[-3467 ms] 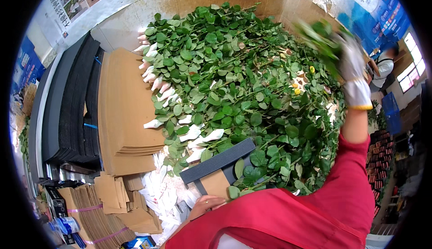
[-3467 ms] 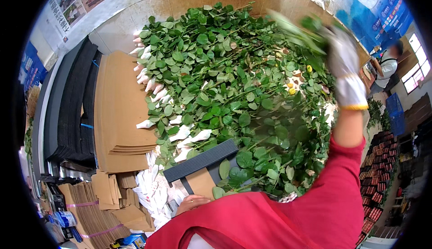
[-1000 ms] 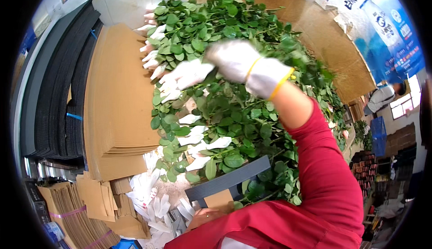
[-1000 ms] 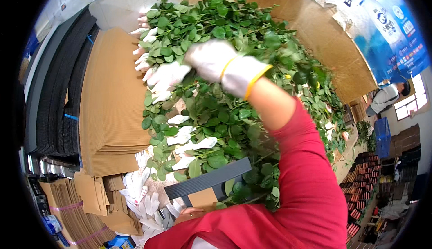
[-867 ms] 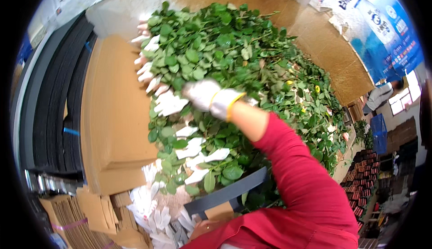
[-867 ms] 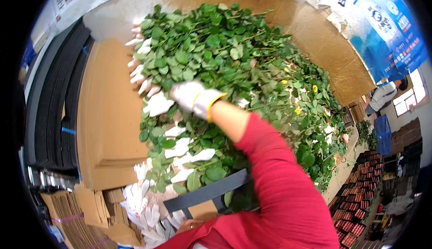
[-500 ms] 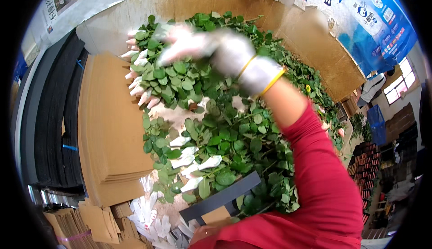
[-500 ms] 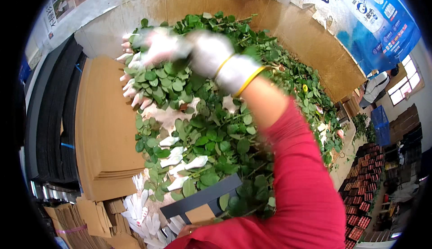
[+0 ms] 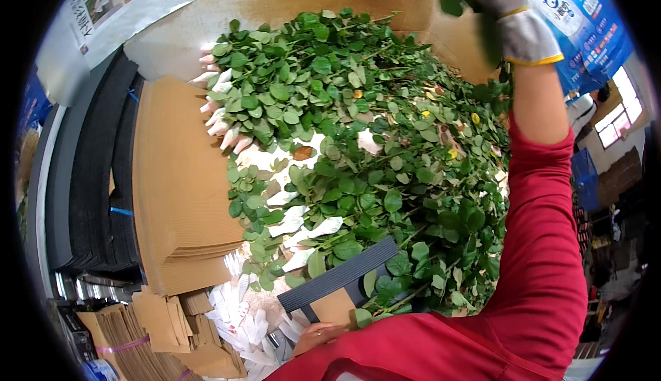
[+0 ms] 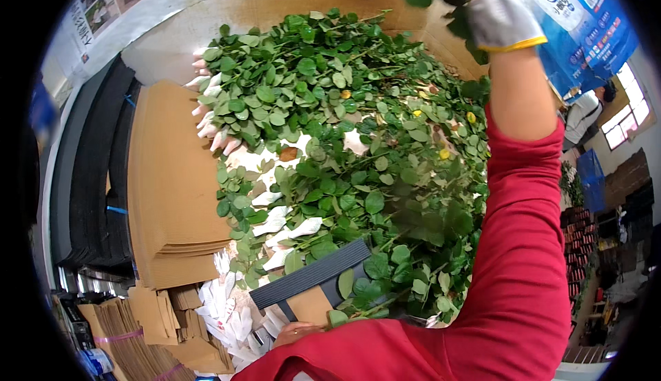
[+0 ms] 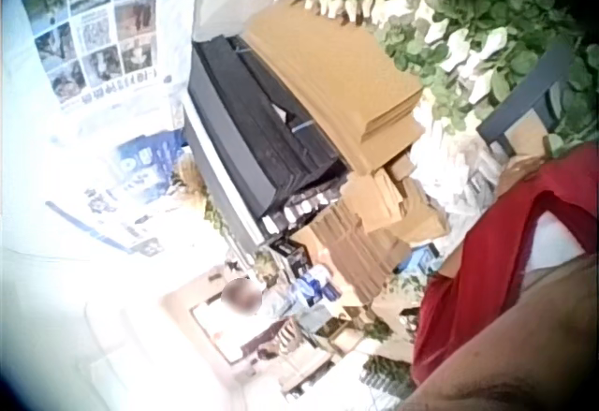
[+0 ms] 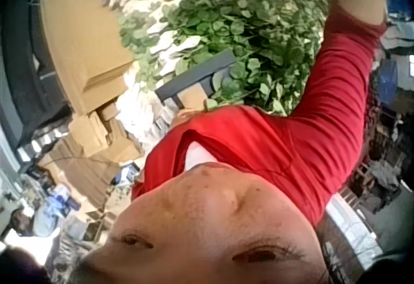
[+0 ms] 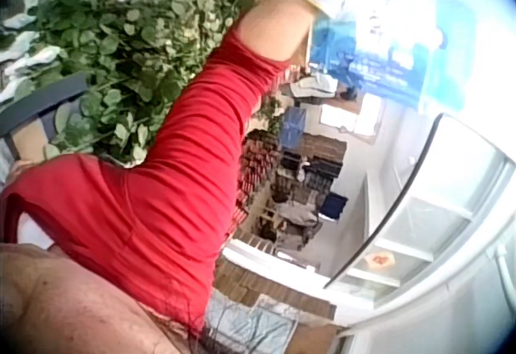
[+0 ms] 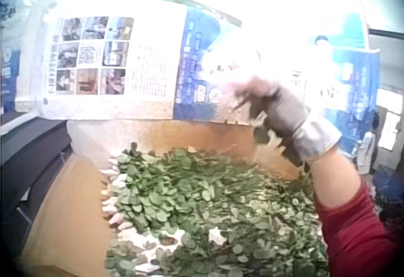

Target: The person arranges pink roses and green leaves into a black rectangular box. They place the flowers and leaves into the box, adjust their positions, and then wrap the arrangement in clear plastic film.

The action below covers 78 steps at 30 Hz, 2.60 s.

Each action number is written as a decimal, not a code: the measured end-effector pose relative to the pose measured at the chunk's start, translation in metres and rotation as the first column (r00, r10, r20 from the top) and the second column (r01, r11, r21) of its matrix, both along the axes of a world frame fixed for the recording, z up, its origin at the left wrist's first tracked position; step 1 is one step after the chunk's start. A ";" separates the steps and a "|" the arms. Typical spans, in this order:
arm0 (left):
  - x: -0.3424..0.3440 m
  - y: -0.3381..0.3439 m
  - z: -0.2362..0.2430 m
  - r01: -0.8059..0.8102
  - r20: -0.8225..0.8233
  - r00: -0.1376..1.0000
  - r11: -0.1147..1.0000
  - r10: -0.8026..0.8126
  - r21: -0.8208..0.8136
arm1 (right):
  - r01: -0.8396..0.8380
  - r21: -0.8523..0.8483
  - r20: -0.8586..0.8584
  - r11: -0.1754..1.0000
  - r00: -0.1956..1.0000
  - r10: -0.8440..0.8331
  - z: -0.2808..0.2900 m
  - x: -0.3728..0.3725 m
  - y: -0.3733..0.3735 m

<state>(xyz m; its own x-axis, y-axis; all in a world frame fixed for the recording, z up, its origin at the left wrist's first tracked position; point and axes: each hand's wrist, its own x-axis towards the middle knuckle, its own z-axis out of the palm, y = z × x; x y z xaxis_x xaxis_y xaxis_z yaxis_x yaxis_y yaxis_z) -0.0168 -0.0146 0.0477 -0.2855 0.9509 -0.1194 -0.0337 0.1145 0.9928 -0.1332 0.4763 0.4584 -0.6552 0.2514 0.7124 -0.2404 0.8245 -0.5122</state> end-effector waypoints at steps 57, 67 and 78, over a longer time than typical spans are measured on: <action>0.010 -0.001 -0.021 -0.113 0.003 0.993 0.988 0.114 -0.104 | -0.503 0.565 0.789 0.654 0.561 -0.249 -0.374 -0.112 -0.110; -0.006 0.003 -0.010 -0.068 -0.057 0.996 0.993 0.062 -0.098 | -0.428 0.455 0.730 0.781 0.682 -0.051 -0.355 -0.120 -0.109; -0.010 -0.006 -0.010 -0.037 -0.110 0.994 0.996 0.028 -0.083 | -0.347 0.549 0.532 0.760 0.847 0.002 -0.245 -0.113 -0.115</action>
